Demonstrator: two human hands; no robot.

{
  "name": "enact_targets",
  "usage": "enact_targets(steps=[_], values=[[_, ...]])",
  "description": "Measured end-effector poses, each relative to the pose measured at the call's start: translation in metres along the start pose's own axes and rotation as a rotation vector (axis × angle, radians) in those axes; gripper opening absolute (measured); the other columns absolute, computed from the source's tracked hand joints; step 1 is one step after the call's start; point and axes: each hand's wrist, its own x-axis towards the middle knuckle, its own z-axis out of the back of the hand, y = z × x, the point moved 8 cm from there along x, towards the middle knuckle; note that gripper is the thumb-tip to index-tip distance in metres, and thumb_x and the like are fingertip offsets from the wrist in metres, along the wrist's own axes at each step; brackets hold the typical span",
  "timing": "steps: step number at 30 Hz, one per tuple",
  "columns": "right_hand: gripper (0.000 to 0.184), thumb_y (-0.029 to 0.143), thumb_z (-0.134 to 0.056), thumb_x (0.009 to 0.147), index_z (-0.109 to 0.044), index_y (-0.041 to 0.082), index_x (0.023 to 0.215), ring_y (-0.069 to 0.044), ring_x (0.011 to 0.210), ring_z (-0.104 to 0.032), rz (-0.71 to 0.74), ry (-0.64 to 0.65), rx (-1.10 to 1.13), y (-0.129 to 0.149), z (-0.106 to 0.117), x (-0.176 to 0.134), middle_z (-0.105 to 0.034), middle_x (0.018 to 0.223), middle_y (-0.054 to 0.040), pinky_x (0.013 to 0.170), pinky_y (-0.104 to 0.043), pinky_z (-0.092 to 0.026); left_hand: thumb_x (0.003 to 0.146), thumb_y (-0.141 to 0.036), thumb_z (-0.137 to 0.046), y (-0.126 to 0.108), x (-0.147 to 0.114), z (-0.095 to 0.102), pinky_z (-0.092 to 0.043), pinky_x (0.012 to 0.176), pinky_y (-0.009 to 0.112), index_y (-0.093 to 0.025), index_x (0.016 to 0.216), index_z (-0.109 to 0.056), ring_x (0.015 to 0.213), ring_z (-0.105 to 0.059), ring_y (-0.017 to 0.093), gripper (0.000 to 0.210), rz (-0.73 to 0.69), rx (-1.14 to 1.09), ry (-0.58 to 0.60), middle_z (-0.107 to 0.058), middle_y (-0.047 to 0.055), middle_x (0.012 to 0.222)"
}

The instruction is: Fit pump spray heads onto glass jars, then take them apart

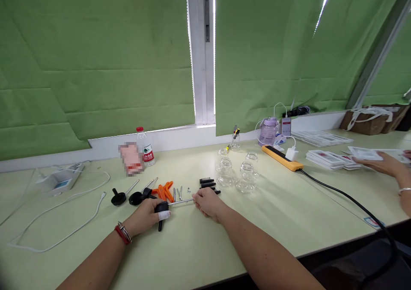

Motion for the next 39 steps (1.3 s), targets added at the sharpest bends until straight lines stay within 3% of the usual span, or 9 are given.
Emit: enact_targets(steps=[10, 22, 30, 39], values=[[0.031, 0.041, -0.051, 0.083, -0.05, 0.016, 0.065, -0.003, 0.033, -0.033, -0.013, -0.007, -0.022, 0.0003, -0.0009, -0.001, -0.048, 0.052, 0.004, 0.029, -0.016, -0.024, 0.072, -0.044, -0.057, 0.0007, 0.0009, -0.0007, -0.029, 0.054, 0.025, -0.019, 0.064, -0.048, 0.058, -0.04, 0.016, 0.028, -0.008, 0.001, 0.017, -0.045, -0.001, 0.062], [0.018, 0.034, -0.055, 0.081, -0.047, 0.019, 0.076, -0.004, 0.037, -0.036, 0.04, 0.047, 0.031, 0.0033, -0.0016, -0.0021, -0.051, 0.057, 0.0051, 0.03, -0.015, -0.028, 0.072, -0.043, -0.058, 0.0065, 0.0041, -0.0008, -0.03, 0.054, 0.025, -0.019, 0.066, -0.049, 0.061, -0.041, 0.016, 0.027, -0.001, -0.006, 0.006, -0.045, 0.0, 0.065], [0.033, 0.044, -0.049, 0.084, -0.047, 0.017, 0.065, -0.003, 0.036, -0.035, 0.015, 0.042, -0.005, 0.0026, -0.0036, -0.002, -0.05, 0.055, 0.004, 0.03, -0.014, -0.027, 0.072, -0.044, -0.058, 0.0049, 0.0021, -0.0014, -0.03, 0.054, 0.025, -0.018, 0.067, -0.05, 0.06, -0.041, 0.015, 0.027, 0.004, -0.017, 0.018, -0.045, -0.001, 0.065], [0.036, 0.047, -0.043, 0.087, -0.049, 0.017, 0.067, -0.004, 0.036, -0.036, 0.006, 0.039, -0.006, -0.0027, -0.0032, 0.003, -0.051, 0.057, 0.0026, 0.028, -0.015, -0.028, 0.073, -0.044, -0.057, 0.0067, 0.0032, -0.0015, -0.03, 0.054, 0.025, -0.018, 0.068, -0.051, 0.06, -0.041, 0.016, 0.027, 0.006, -0.017, 0.017, -0.045, 0.0, 0.065]])
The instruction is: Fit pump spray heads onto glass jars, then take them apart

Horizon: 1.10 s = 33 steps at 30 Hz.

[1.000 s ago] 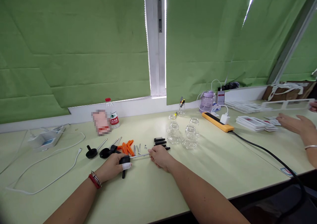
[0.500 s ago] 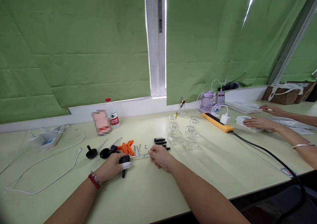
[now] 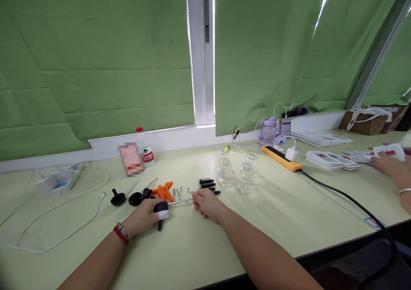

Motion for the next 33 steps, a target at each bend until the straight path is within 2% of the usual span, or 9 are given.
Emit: enact_targets(steps=[6, 14, 24, 33], values=[[0.033, 0.046, -0.041, 0.088, -0.049, 0.018, 0.073, -0.005, 0.037, -0.039, 0.008, 0.011, 0.027, 0.0023, 0.001, -0.0002, -0.052, 0.058, 0.0021, 0.028, -0.016, -0.03, 0.073, -0.045, -0.057, 0.0004, -0.0011, -0.0005, -0.031, 0.055, 0.026, -0.018, 0.068, -0.05, 0.061, -0.04, 0.015, 0.028, 0.001, 0.0, 0.005, -0.044, -0.001, 0.065], [0.014, 0.03, -0.055, 0.081, -0.048, 0.018, 0.078, -0.005, 0.038, -0.04, 0.031, 0.056, 0.034, 0.0049, 0.0005, -0.0036, -0.055, 0.06, 0.0034, 0.03, -0.015, -0.031, 0.072, -0.045, -0.058, -0.0022, -0.001, 0.0008, -0.031, 0.056, 0.026, -0.019, 0.067, -0.049, 0.061, -0.04, 0.015, 0.028, 0.002, -0.003, 0.01, -0.044, -0.001, 0.065], [0.031, 0.04, -0.046, 0.086, -0.048, 0.017, 0.066, -0.004, 0.036, -0.038, 0.022, 0.046, -0.001, 0.0043, -0.0012, -0.0027, -0.053, 0.057, 0.0026, 0.029, -0.015, -0.031, 0.072, -0.045, -0.058, -0.0014, -0.0028, 0.001, -0.032, 0.056, 0.026, -0.019, 0.067, -0.05, 0.061, -0.041, 0.016, 0.028, 0.008, -0.01, 0.004, -0.046, 0.0, 0.065], [0.032, 0.043, -0.045, 0.087, -0.048, 0.017, 0.069, -0.004, 0.036, -0.039, 0.019, 0.041, 0.003, 0.0039, -0.0011, -0.0016, -0.053, 0.057, 0.0027, 0.029, -0.015, -0.031, 0.072, -0.047, -0.057, -0.0005, -0.0014, 0.0011, -0.032, 0.056, 0.026, -0.019, 0.067, -0.049, 0.06, -0.043, 0.016, 0.03, 0.001, 0.013, 0.001, -0.046, 0.0, 0.065]])
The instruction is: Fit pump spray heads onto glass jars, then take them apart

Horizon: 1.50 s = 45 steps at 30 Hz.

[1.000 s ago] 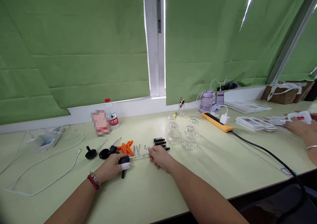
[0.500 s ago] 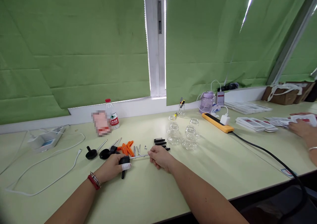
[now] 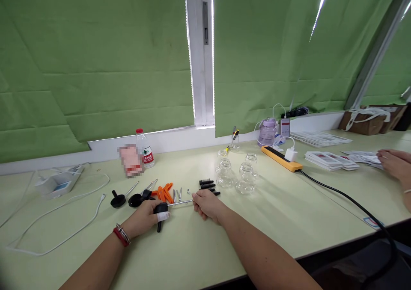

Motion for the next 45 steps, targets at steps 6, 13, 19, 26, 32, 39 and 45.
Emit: enact_targets(steps=[6, 13, 19, 26, 32, 39, 45], values=[[0.016, 0.033, -0.056, 0.082, -0.049, 0.019, 0.08, -0.004, 0.039, -0.041, 0.019, 0.024, 0.015, 0.0028, 0.0007, -0.0031, -0.055, 0.06, 0.0042, 0.031, -0.014, -0.033, 0.072, -0.049, -0.056, 0.0006, -0.0002, -0.0002, -0.033, 0.057, 0.027, -0.018, 0.069, -0.052, 0.062, -0.045, 0.018, 0.031, 0.002, -0.003, -0.003, -0.048, 0.001, 0.067], [0.016, 0.031, -0.055, 0.082, -0.049, 0.017, 0.075, -0.004, 0.04, -0.041, 0.027, 0.038, 0.006, 0.0027, 0.0006, -0.0029, -0.056, 0.061, 0.0034, 0.033, -0.014, -0.034, 0.072, -0.046, -0.057, -0.0004, 0.0003, 0.0003, -0.032, 0.056, 0.027, -0.018, 0.068, -0.051, 0.061, -0.044, 0.017, 0.028, -0.004, -0.008, -0.004, -0.048, 0.0, 0.066], [0.026, 0.036, -0.049, 0.085, -0.049, 0.016, 0.069, -0.004, 0.04, -0.041, 0.024, 0.041, 0.002, 0.0011, -0.0003, -0.0019, -0.055, 0.061, 0.0019, 0.032, -0.014, -0.034, 0.072, -0.048, -0.056, -0.0014, -0.0005, 0.0007, -0.032, 0.056, 0.027, -0.018, 0.068, -0.052, 0.061, -0.044, 0.017, 0.031, -0.003, -0.011, -0.005, -0.048, 0.0, 0.065], [0.031, 0.04, -0.047, 0.087, -0.05, 0.016, 0.067, -0.004, 0.038, -0.04, 0.012, 0.028, 0.011, 0.0034, -0.0003, -0.0026, -0.053, 0.058, 0.0022, 0.031, -0.015, -0.034, 0.072, -0.047, -0.056, -0.0021, -0.0009, 0.0012, -0.034, 0.057, 0.028, -0.018, 0.07, -0.053, 0.063, -0.047, 0.018, 0.029, 0.002, -0.002, -0.004, -0.05, 0.002, 0.067], [0.021, 0.038, -0.054, 0.083, -0.049, 0.018, 0.076, -0.005, 0.04, -0.042, 0.017, 0.029, 0.028, 0.0049, -0.0001, -0.0038, -0.055, 0.06, 0.0033, 0.032, -0.015, -0.035, 0.072, -0.046, -0.057, -0.0008, -0.0009, 0.001, -0.034, 0.057, 0.027, -0.018, 0.07, -0.054, 0.063, -0.046, 0.018, 0.029, 0.004, -0.015, -0.009, -0.05, 0.002, 0.068], [0.013, 0.028, -0.056, 0.081, -0.049, 0.018, 0.079, -0.005, 0.04, -0.043, 0.024, 0.06, 0.016, 0.0059, -0.0012, -0.0052, -0.056, 0.06, 0.0041, 0.032, -0.014, -0.035, 0.072, -0.046, -0.057, -0.0016, -0.0008, 0.0009, -0.034, 0.057, 0.027, -0.018, 0.069, -0.052, 0.062, -0.045, 0.017, 0.029, -0.001, -0.023, -0.005, -0.048, 0.001, 0.066], [0.021, 0.033, -0.05, 0.085, -0.049, 0.017, 0.071, -0.004, 0.04, -0.043, 0.024, 0.056, 0.009, 0.0029, -0.0012, -0.0031, -0.057, 0.062, 0.0019, 0.032, -0.015, -0.036, 0.072, -0.044, -0.057, -0.0023, -0.0011, 0.0008, -0.033, 0.056, 0.027, -0.019, 0.068, -0.051, 0.061, -0.044, 0.017, 0.027, 0.0, -0.019, -0.001, -0.048, 0.0, 0.066]])
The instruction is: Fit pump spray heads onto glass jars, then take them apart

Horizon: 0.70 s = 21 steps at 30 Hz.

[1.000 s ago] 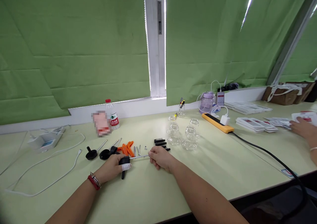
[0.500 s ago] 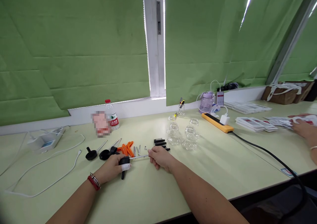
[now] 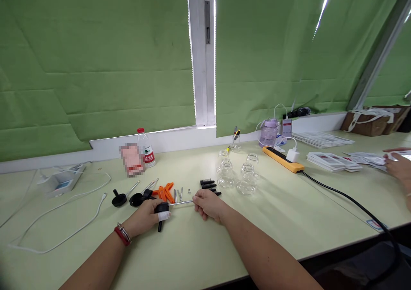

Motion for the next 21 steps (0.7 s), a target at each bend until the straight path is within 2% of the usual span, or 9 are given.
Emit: enact_targets(steps=[12, 15, 21], values=[[0.033, 0.041, -0.046, 0.087, -0.049, 0.016, 0.066, -0.005, 0.038, -0.041, -0.015, -0.02, 0.001, 0.0019, -0.0004, 0.0001, -0.054, 0.057, 0.0015, 0.031, -0.016, -0.035, 0.072, -0.046, -0.057, 0.0025, -0.0001, -0.0007, -0.033, 0.057, 0.027, -0.018, 0.07, -0.052, 0.063, -0.044, 0.017, 0.028, 0.008, -0.005, 0.004, -0.048, 0.001, 0.068], [0.027, 0.041, -0.051, 0.084, -0.048, 0.017, 0.071, -0.005, 0.039, -0.042, -0.015, -0.02, 0.008, 0.0017, 0.0004, -0.0003, -0.054, 0.059, 0.0025, 0.031, -0.015, -0.035, 0.072, -0.047, -0.057, 0.0024, 0.0003, -0.0005, -0.034, 0.058, 0.027, -0.018, 0.07, -0.052, 0.064, -0.044, 0.018, 0.029, 0.009, -0.006, 0.0, -0.048, 0.001, 0.068], [0.014, 0.028, -0.058, 0.078, -0.05, 0.018, 0.082, -0.005, 0.041, -0.043, 0.024, 0.023, 0.001, 0.0031, -0.0012, -0.0013, -0.055, 0.06, 0.004, 0.032, -0.014, -0.036, 0.072, -0.046, -0.058, 0.0035, 0.0009, -0.001, -0.033, 0.057, 0.026, -0.018, 0.069, -0.051, 0.063, -0.043, 0.017, 0.029, 0.008, -0.016, -0.003, -0.047, 0.0, 0.067]])
